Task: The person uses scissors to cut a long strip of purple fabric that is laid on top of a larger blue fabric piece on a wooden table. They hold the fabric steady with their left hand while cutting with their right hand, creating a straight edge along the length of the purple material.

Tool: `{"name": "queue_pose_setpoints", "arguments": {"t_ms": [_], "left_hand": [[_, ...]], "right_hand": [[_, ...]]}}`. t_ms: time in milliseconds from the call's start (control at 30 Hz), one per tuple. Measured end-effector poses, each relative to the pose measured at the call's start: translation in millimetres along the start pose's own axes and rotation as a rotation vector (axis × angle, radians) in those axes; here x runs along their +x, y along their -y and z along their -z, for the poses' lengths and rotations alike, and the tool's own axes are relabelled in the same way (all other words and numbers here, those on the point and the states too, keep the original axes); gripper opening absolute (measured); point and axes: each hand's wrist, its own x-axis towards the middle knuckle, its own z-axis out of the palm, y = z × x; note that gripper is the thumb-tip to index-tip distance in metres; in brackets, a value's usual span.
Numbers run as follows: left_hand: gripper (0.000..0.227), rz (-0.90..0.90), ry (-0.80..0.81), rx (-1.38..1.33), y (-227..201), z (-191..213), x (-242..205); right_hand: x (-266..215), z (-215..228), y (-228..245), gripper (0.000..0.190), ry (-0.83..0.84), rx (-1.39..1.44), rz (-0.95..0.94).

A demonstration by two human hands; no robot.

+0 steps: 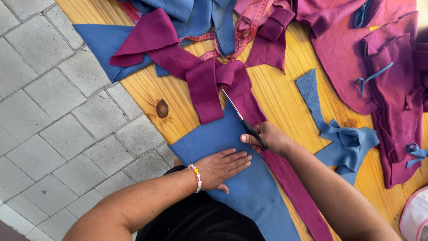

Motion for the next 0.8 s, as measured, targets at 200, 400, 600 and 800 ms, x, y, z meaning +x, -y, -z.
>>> {"name": "queue_pose_setpoints", "arguments": {"t_ms": [200, 400, 600, 800], "left_hand": [[0.132, 0.005, -0.027, 0.018, 0.2, -0.9, -0.6], [0.134, -0.002, -0.038, 0.002, -0.6, -8.0, -0.3], [0.118, -0.020, -0.405, -0.356, 7.7, -36.1, 0.0], [0.051, 0.561, -0.829, -0.037, 120.7, 60.7, -24.6]], "right_hand": [[3.6, 0.1, 7.9, 0.051, -0.002, -0.022, 0.021], [-8.5, 0.6, 9.6, 0.049, 0.002, 0.000, 0.033], [-93.8, 13.1, -10.6, 0.051, 0.091, -0.033, -0.007], [-145.7, -3.3, -141.0, 0.039, -0.127, 0.302, -0.081]]}}
